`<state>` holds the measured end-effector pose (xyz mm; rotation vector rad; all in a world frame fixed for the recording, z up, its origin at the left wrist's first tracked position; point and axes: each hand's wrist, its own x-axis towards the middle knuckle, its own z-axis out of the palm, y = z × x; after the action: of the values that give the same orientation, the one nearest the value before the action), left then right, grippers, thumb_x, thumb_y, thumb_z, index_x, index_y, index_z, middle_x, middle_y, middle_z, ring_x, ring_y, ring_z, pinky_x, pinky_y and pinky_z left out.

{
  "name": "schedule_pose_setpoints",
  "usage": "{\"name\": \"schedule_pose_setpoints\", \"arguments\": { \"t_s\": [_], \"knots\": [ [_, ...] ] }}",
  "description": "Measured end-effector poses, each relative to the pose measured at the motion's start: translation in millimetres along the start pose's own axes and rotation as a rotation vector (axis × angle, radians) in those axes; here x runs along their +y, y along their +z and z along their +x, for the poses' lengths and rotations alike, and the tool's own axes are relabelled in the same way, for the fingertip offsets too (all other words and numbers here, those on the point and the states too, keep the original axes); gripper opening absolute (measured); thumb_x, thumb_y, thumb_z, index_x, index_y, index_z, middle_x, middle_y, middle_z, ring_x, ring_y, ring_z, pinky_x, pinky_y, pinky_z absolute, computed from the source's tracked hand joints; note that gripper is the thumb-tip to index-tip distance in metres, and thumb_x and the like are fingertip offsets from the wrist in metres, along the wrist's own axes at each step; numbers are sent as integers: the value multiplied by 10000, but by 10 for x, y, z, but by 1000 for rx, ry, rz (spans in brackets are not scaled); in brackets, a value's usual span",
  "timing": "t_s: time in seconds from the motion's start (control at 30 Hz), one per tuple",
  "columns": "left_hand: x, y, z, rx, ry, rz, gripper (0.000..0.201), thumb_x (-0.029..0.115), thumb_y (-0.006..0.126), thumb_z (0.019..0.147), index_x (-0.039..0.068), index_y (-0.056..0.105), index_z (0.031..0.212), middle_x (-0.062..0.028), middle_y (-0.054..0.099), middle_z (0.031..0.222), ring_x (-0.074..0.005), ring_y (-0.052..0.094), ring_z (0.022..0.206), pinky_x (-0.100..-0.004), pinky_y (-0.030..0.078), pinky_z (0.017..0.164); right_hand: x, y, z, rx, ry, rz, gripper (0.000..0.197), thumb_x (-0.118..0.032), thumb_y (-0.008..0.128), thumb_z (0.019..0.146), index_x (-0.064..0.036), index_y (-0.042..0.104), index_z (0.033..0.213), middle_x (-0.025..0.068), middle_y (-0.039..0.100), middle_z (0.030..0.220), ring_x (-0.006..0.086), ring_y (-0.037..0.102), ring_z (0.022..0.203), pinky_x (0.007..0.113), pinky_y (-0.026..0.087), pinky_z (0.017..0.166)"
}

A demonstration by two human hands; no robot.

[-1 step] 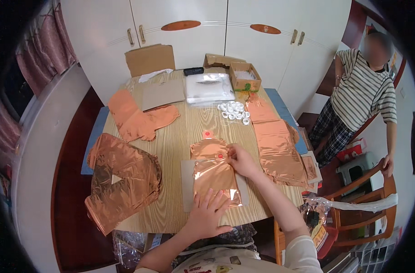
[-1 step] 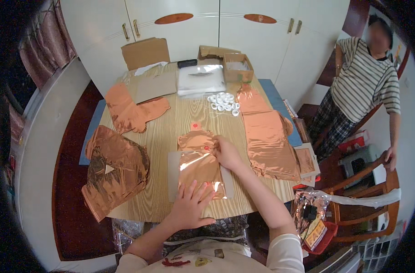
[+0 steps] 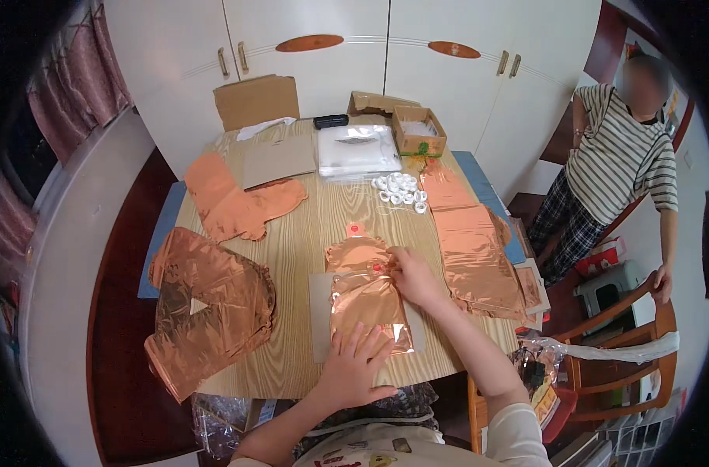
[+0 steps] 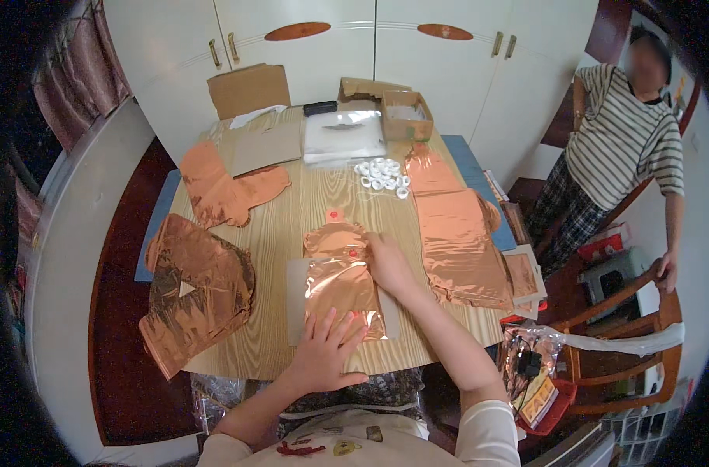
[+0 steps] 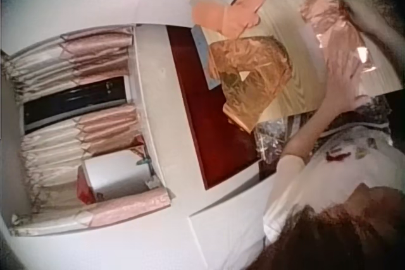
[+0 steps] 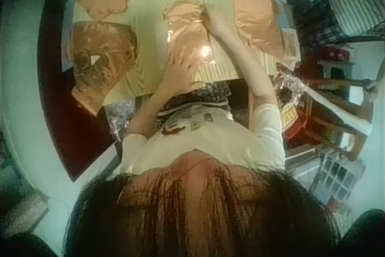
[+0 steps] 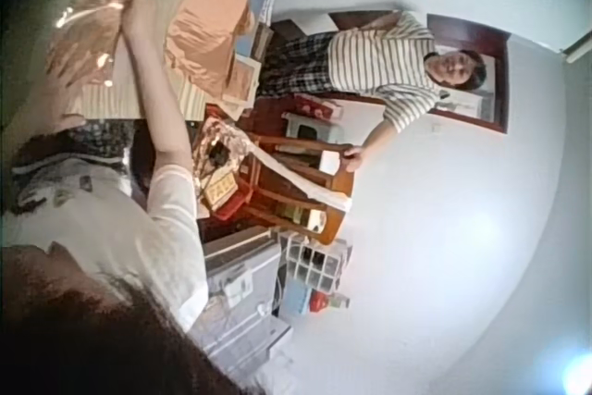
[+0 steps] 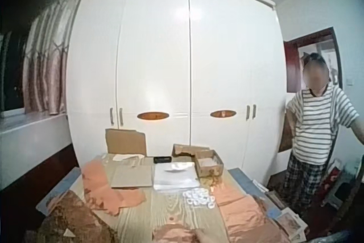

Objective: Manually packing rose gold foil balloons into plastic sleeves with cardboard inserts.

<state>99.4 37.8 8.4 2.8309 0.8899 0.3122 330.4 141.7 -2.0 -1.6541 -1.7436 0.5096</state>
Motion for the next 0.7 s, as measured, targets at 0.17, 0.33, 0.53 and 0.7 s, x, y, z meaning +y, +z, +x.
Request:
{"name": "schedule_pose_setpoints", "arguments": {
  "t_s": [0.17, 0.33, 0.53, 0.7],
  "knots": [
    [-19, 12, -4, -31, -1, -4, 882, 718, 592, 751, 157, 461, 1418, -158, 383, 1459, -416, 287, 1359, -650, 204, 1072, -230, 177, -397, -17, -402, -358, 494, -189, 572, 917, 18, 443, 1346, 201, 519, 1319, 380, 473, 1238, 496, 364, 1041],
    [-11, 1, 11, -30, -8, -44, 848, 721, 564, 765, 185, 466, 1414, -134, 379, 1466, -421, 266, 1383, -681, 183, 1066, -197, 288, -548, -218, -370, -462, 633, -380, 418, 982, 41, 329, 1446, 221, 340, 1502, 363, 268, 1422, 483, 197, 1161],
    [4, -29, 21, -1, -9, -49, 873, 724, 579, 758, 155, 468, 1411, -163, 369, 1470, -492, 231, 1359, -686, 183, 1058, -64, 261, -241, -227, -241, -570, 665, -441, 349, 989, -4, 279, 1485, 180, 266, 1551, 312, 189, 1460, 494, 96, 1185],
    [-13, 25, -8, 4, -12, -61, 881, 724, 582, 755, 148, 467, 1412, -163, 381, 1468, -489, 248, 1351, -687, 174, 1060, 66, 294, 52, -84, -161, -699, 638, -451, 364, 985, -57, 309, 1483, 172, 277, 1547, 354, 191, 1451, 561, 104, 1160]
  ]
}}
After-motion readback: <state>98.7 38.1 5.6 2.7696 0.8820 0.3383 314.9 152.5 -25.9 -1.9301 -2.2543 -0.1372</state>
